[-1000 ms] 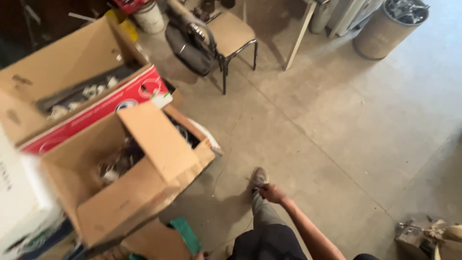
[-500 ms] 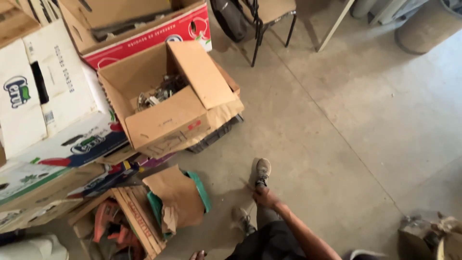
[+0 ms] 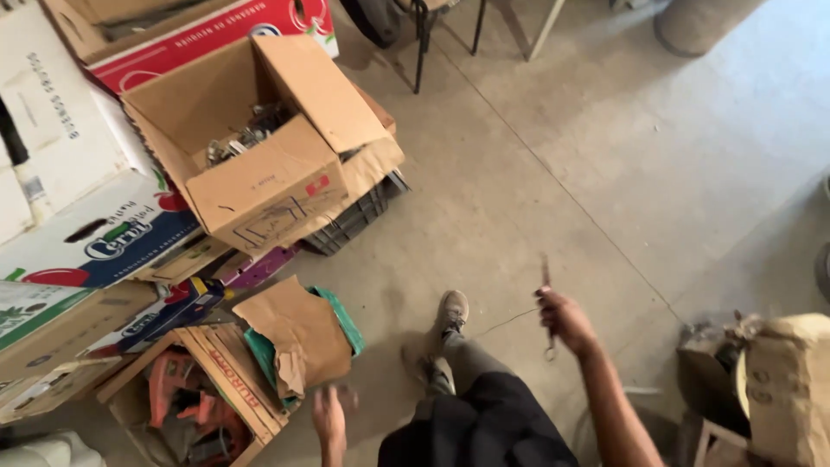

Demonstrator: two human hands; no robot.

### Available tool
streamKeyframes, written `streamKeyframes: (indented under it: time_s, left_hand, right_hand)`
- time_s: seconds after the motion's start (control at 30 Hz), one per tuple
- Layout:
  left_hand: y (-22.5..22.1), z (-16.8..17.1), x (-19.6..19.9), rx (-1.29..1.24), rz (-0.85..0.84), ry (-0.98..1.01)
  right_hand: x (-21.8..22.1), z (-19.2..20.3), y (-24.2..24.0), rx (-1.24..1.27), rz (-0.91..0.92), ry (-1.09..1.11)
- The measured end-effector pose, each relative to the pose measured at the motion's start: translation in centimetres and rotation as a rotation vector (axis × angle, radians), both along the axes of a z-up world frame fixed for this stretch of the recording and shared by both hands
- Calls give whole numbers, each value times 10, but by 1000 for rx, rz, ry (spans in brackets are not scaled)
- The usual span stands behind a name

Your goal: Repairing a small electronic component by manipulating wires and using hand tools like pliers and a screwdriver

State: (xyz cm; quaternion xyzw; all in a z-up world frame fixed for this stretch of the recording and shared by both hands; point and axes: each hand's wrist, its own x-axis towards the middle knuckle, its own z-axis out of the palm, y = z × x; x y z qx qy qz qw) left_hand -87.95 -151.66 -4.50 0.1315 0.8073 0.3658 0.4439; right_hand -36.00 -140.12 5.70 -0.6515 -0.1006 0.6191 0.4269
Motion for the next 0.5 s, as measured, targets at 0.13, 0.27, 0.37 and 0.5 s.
streamKeyframes:
  time_s: [0.13,0.27,0.37,0.5]
  left_hand:
    - [79,9,33,254,56,-244]
    - [142,20,97,297,-11,-570]
    - [179,20,135,289,36,-911]
    - [199,25,177,199,-135,-1137]
  right_hand:
    - [76,31,-60,17,-4,117]
    - [112,64,-128,98,-235,97]
    - [143,65,-183,173,-391,82]
    - [183,62,-261,159,-621,-18]
